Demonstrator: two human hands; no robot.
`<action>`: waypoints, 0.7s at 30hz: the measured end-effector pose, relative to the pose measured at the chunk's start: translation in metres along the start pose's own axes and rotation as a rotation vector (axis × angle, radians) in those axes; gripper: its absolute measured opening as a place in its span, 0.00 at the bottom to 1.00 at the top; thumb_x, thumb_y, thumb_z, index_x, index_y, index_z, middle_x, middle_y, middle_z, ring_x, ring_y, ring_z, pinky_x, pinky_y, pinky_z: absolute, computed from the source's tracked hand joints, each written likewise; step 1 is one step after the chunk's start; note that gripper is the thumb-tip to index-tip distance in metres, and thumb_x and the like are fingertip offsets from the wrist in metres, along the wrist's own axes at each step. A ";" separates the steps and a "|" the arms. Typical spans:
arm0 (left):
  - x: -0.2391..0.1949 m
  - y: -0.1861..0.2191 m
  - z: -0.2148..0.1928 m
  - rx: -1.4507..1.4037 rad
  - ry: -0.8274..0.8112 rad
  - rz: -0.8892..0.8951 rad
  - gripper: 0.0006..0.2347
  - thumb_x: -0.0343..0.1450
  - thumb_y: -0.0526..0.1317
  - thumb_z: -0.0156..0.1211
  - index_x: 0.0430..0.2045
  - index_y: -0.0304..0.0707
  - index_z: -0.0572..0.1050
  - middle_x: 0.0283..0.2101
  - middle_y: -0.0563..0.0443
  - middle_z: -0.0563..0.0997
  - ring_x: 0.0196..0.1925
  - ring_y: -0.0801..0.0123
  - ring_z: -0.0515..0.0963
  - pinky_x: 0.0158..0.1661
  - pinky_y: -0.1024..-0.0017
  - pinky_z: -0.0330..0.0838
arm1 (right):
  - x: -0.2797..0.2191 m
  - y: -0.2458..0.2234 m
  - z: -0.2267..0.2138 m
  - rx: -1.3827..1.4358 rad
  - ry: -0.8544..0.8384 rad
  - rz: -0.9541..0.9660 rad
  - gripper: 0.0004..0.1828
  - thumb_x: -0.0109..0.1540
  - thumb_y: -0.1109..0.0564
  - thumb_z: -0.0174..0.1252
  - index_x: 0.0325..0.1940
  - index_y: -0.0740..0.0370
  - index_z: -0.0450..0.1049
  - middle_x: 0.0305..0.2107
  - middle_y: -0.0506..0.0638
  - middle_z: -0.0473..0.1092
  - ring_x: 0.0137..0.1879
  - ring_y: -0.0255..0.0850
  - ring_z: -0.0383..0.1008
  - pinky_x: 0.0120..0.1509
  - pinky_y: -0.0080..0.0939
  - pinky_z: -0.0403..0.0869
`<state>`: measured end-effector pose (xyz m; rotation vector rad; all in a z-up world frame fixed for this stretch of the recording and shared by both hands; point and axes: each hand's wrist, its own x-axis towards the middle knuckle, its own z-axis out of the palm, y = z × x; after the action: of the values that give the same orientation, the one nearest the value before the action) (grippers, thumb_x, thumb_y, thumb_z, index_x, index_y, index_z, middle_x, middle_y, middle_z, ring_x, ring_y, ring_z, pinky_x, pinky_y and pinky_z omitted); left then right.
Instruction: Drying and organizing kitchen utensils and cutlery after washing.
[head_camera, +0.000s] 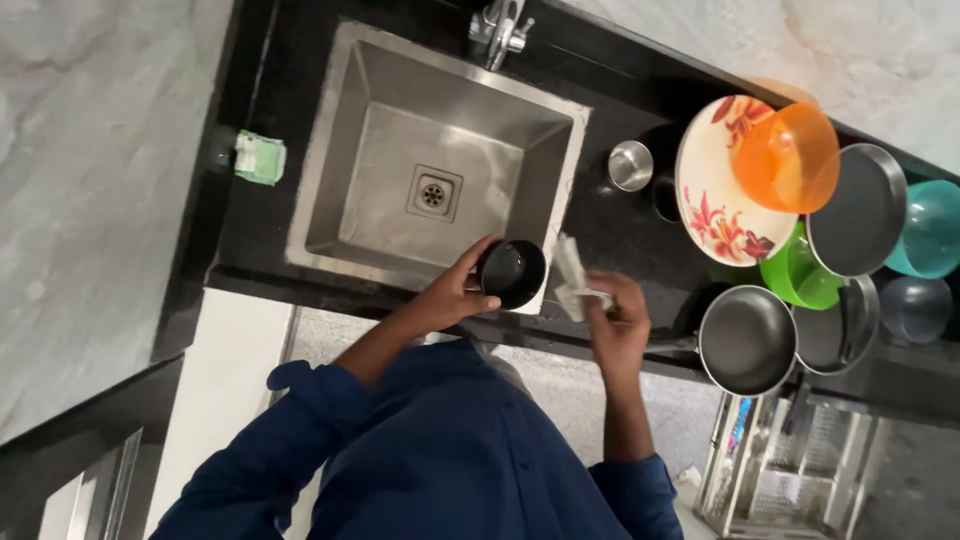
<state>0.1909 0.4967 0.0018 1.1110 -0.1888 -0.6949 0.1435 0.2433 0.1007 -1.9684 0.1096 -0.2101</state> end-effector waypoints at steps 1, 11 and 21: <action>0.000 0.004 0.003 -0.008 -0.012 0.000 0.42 0.68 0.30 0.65 0.76 0.48 0.44 0.72 0.45 0.62 0.69 0.58 0.69 0.62 0.61 0.70 | 0.004 -0.017 0.008 -0.012 0.007 0.003 0.14 0.63 0.71 0.58 0.50 0.60 0.78 0.53 0.53 0.72 0.55 0.34 0.77 0.46 0.31 0.79; -0.004 0.014 0.018 0.020 -0.089 0.101 0.42 0.68 0.34 0.70 0.76 0.44 0.49 0.70 0.45 0.66 0.68 0.62 0.70 0.63 0.64 0.70 | 0.000 -0.038 0.030 -0.519 -0.385 -0.089 0.06 0.56 0.67 0.62 0.35 0.61 0.81 0.38 0.54 0.78 0.48 0.52 0.79 0.52 0.48 0.77; -0.005 0.035 0.038 0.016 -0.079 -0.004 0.40 0.69 0.35 0.66 0.76 0.47 0.48 0.71 0.44 0.63 0.66 0.60 0.72 0.57 0.59 0.76 | 0.013 -0.070 0.037 -0.470 -0.413 -0.288 0.18 0.55 0.61 0.67 0.48 0.63 0.76 0.48 0.60 0.73 0.52 0.61 0.75 0.50 0.54 0.75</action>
<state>0.1833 0.4800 0.0509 1.1006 -0.2598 -0.7427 0.1624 0.3018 0.1517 -2.4501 -0.4312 0.0480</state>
